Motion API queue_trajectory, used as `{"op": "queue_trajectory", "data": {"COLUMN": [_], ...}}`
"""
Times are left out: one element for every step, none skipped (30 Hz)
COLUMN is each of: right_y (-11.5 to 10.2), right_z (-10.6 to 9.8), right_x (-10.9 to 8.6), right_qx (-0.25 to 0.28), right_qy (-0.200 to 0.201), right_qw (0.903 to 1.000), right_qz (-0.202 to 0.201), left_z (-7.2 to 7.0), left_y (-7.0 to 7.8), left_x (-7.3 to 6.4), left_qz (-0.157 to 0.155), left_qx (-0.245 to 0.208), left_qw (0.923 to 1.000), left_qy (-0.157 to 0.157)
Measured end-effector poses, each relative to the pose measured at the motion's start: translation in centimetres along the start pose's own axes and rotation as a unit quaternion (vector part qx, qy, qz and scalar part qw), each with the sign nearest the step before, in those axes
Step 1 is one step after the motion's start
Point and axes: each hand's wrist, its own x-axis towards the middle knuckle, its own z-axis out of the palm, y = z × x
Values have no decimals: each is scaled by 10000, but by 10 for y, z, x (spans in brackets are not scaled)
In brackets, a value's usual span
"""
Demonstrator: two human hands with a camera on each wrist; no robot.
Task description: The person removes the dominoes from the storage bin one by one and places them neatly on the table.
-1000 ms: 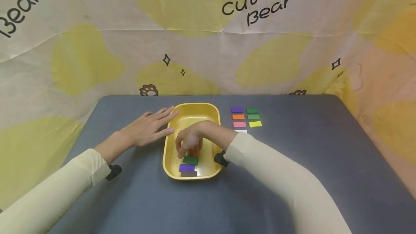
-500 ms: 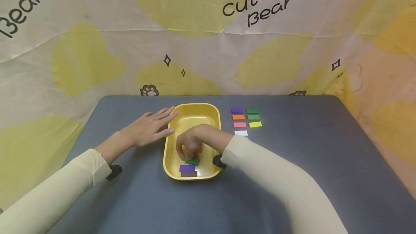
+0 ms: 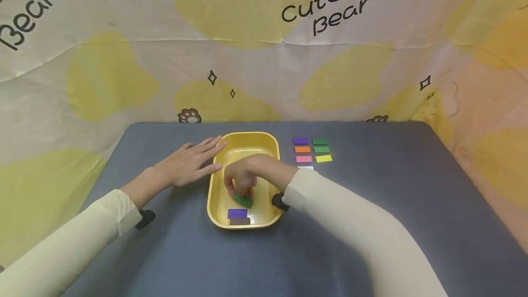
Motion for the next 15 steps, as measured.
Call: {"op": "queue_trajectory", "data": {"right_y": [1, 1, 2, 3, 4, 5, 6, 8, 9, 11, 12, 14, 16, 18, 21], "right_z": [-1, -3, -4, -5, -7, -8, -10, -11, -12, -13, -15, -16, -17, -18, -19], "right_x": [-2, -4, -6, -9, -12, -14, -17, -20, -23, -26, -29, -32, -36, -39, -43], "right_qx": [-34, -63, -84, -102, -129, -145, -151, -149, -145, -149, -161, -144, -112, -95, -94], "right_qy": [44, 88, 127, 149, 180, 224, 245, 272, 303, 334, 383, 418, 448, 505, 568], "right_qw": [10000, 9999, 9999, 9998, 9997, 9996, 9996, 9995, 9994, 9993, 9991, 9989, 9988, 9986, 9982], "right_qz": [-13, -20, -26, -31, -34, -29, -33, -46, -66, -92, -110, -123, -133, -153, -173], "left_z": [0, 0, 0, 0, 0, 0, 0, 0, 0, 0, 0, 0, 0, 0, 0], "left_y": [0, 0, 0, 0, 0, 0, 0, 0, 0, 0, 0, 0, 0, 0, 0], "left_x": [0, 0, 0, 0, 0, 0, 0, 0, 0, 0, 0, 0, 0, 0, 0], "left_qz": [-7, -14, -18, -13, -17, -20, -19, -17, -12, -12, -11, -9, -11, -14, -15], "left_qx": [8, 23, 36, 40, 35, 27, 26, 26, 21, 23, 36, 49, 63, 69, 72], "left_qw": [10000, 10000, 10000, 10000, 10000, 10000, 10000, 10000, 10000, 10000, 10000, 10000, 10000, 10000, 10000], "left_qy": [-5, -5, -1, 8, 5, 7, 8, 8, 11, 5, 6, 6, 2, -2, -7]}}
